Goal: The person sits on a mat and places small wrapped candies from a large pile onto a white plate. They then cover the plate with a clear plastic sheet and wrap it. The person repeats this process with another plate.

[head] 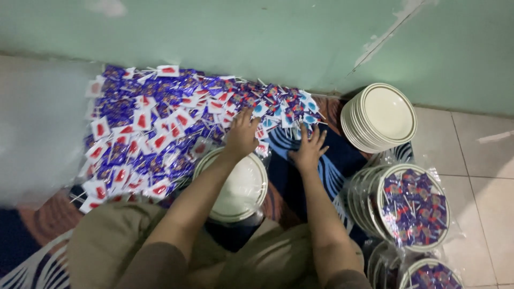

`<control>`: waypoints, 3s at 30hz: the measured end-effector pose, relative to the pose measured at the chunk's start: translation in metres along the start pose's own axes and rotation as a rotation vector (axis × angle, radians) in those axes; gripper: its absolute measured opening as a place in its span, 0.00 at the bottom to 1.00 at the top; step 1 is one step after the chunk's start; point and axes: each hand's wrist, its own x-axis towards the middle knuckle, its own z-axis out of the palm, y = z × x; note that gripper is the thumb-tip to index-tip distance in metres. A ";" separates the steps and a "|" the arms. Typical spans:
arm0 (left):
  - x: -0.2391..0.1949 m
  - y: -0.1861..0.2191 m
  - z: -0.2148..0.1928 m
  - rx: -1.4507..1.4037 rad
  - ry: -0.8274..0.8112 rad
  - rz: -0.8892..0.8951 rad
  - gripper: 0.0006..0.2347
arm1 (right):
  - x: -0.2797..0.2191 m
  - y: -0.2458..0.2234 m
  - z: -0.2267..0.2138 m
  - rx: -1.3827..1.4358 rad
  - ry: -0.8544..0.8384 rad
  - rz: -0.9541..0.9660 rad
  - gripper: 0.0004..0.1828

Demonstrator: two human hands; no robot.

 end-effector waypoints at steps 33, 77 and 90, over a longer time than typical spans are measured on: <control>0.097 0.025 0.150 0.182 -0.379 0.052 0.27 | 0.106 0.042 0.007 -0.067 -0.457 -0.272 0.56; 0.112 -0.015 0.086 0.279 -0.316 -0.050 0.50 | 0.162 -0.026 0.029 0.107 -0.367 -0.279 0.37; 0.005 0.045 0.048 0.191 -0.575 -0.003 0.38 | 0.015 0.026 0.013 0.146 -0.438 -0.435 0.33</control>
